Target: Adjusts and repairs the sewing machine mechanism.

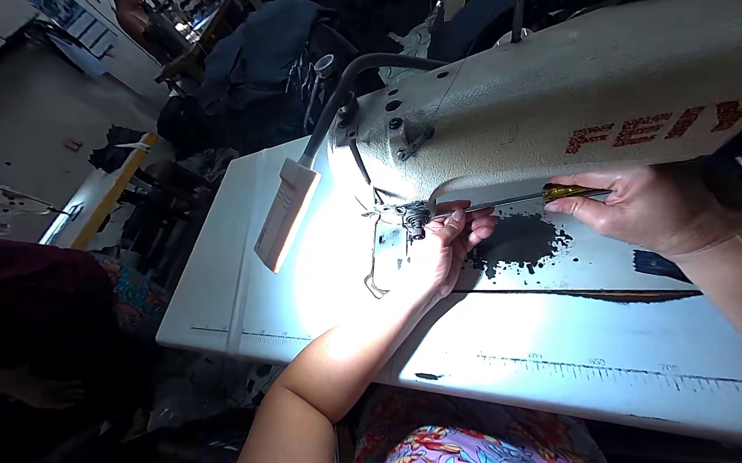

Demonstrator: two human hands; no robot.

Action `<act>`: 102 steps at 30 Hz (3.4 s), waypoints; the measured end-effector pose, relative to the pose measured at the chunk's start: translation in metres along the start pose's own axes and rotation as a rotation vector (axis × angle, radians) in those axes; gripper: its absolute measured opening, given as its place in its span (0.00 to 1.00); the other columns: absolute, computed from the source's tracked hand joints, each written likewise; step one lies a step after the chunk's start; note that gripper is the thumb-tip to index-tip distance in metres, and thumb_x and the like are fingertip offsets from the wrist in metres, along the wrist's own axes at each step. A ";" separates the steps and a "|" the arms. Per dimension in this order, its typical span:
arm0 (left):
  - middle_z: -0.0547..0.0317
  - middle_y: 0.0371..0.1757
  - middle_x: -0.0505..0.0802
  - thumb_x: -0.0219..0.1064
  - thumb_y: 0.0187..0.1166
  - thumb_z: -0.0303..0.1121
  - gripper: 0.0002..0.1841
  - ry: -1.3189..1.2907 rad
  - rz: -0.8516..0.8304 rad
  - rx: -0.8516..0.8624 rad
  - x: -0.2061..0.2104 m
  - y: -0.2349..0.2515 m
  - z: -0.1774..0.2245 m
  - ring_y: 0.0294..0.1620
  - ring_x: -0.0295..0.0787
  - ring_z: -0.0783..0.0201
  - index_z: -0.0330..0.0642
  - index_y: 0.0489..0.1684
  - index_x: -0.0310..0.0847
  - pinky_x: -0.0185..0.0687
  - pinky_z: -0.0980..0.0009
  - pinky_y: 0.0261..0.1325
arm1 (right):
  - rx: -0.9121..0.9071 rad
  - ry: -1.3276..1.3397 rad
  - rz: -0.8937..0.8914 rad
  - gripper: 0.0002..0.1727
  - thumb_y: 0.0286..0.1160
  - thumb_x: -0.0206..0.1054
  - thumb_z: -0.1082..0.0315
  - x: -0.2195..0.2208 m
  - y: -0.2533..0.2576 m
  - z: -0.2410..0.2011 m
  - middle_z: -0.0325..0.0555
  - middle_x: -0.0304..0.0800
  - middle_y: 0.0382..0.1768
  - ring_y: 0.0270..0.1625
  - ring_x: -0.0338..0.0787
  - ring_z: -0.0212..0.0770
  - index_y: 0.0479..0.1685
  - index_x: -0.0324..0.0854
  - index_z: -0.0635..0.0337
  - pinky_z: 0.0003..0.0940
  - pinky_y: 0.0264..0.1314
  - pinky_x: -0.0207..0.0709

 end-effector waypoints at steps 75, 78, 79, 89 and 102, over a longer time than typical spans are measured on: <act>0.57 0.37 0.88 0.75 0.75 0.31 0.10 1.129 -0.026 0.415 -0.090 0.012 0.060 0.37 0.81 0.76 0.33 0.27 0.87 0.77 0.79 0.46 | 0.047 -0.413 0.181 0.15 0.67 0.75 0.66 0.014 -0.013 0.005 0.70 0.93 0.40 0.43 0.92 0.72 0.43 0.89 0.74 0.67 0.50 0.78; 0.60 0.36 0.87 0.74 0.75 0.28 0.09 1.067 -0.066 0.386 -0.089 0.012 0.064 0.38 0.78 0.80 0.33 0.26 0.86 0.74 0.83 0.46 | 0.055 -0.402 0.173 0.16 0.66 0.76 0.67 0.015 -0.012 0.005 0.70 0.93 0.41 0.42 0.91 0.71 0.44 0.89 0.75 0.66 0.52 0.78; 0.61 0.37 0.86 0.74 0.76 0.27 0.08 1.032 -0.089 0.373 -0.090 0.012 0.064 0.39 0.78 0.81 0.33 0.27 0.86 0.74 0.85 0.46 | 0.056 -0.402 0.172 0.16 0.66 0.76 0.67 0.015 -0.012 0.005 0.71 0.93 0.41 0.42 0.91 0.71 0.44 0.89 0.75 0.66 0.51 0.78; 0.65 0.39 0.95 0.73 0.75 0.31 0.05 1.148 -0.147 0.479 -0.118 0.022 0.062 0.41 0.87 0.80 0.41 0.36 0.93 0.82 0.80 0.49 | 0.065 -0.382 0.146 0.17 0.65 0.77 0.65 0.017 -0.014 0.012 0.70 0.92 0.42 0.46 0.91 0.71 0.44 0.89 0.73 0.66 0.55 0.77; 0.60 0.34 0.84 0.74 0.70 0.21 0.08 0.998 -0.097 0.534 -0.084 0.011 0.069 0.33 0.73 0.84 0.31 0.22 0.82 0.68 0.90 0.38 | 0.102 -0.365 0.062 0.16 0.63 0.78 0.69 0.019 -0.010 0.008 0.70 0.92 0.43 0.45 0.90 0.72 0.45 0.88 0.74 0.69 0.53 0.76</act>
Point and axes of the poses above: each hand's wrist, its own y-axis towards the middle knuckle, its own x-axis out of the palm, z = x × y, the point moved 4 cm from there along y, towards the middle knuckle
